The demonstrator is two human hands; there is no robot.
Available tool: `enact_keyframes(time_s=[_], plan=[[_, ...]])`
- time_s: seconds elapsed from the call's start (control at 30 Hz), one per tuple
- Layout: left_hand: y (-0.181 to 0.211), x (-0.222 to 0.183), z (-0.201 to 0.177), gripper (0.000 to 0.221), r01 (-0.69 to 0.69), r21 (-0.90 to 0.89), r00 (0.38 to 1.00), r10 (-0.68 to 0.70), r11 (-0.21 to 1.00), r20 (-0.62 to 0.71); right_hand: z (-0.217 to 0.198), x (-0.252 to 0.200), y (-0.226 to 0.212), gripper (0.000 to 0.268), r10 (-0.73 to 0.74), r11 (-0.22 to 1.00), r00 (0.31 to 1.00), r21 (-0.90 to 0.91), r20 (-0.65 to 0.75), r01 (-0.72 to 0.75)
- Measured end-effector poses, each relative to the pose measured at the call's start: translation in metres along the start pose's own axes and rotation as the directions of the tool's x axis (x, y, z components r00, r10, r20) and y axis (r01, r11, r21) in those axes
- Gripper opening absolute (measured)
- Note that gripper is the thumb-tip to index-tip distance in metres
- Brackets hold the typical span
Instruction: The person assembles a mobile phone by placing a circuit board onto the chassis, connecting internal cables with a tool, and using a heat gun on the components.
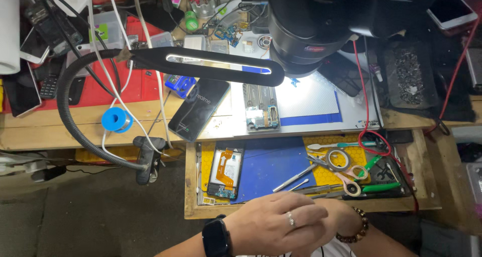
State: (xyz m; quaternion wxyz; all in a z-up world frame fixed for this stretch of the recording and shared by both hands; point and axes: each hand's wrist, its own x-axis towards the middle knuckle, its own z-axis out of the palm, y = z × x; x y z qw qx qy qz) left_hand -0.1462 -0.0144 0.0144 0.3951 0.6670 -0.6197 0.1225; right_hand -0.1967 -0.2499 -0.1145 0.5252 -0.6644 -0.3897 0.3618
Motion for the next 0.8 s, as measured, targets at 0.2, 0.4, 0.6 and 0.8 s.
enact_keyframes(time_s=[0.2, 0.4, 0.6, 0.8], plan=[[-0.008, -0.015, 0.015, 0.021, 0.045, -0.024, 0.993, -0.043, 0.999, 0.110, -0.008, 0.010, -0.011, 0.023, 0.019, 0.990, 0.998, 0.137, 0.062, -0.027], [-0.012, -0.017, 0.028, 0.032, 0.051, -0.083, 0.992, -0.041, 0.995, 0.117, -0.007, 0.014, -0.035, 0.031, 0.150, 0.960, 0.980, 0.219, 0.133, -0.176], [-0.009, -0.013, 0.028, 0.038, 0.073, -0.114, 0.995, -0.065, 0.991, 0.075, -0.002, 0.015, -0.037, 0.037, 0.228, 0.957, 0.974, 0.184, 0.007, -0.225], [-0.026, -0.027, 0.027, 0.027, 0.220, -0.109, 0.971, -0.207, 0.969, 0.121, -0.018, -0.014, -0.044, 0.044, 0.286, 0.858, 0.958, 0.444, 0.005, -0.259]])
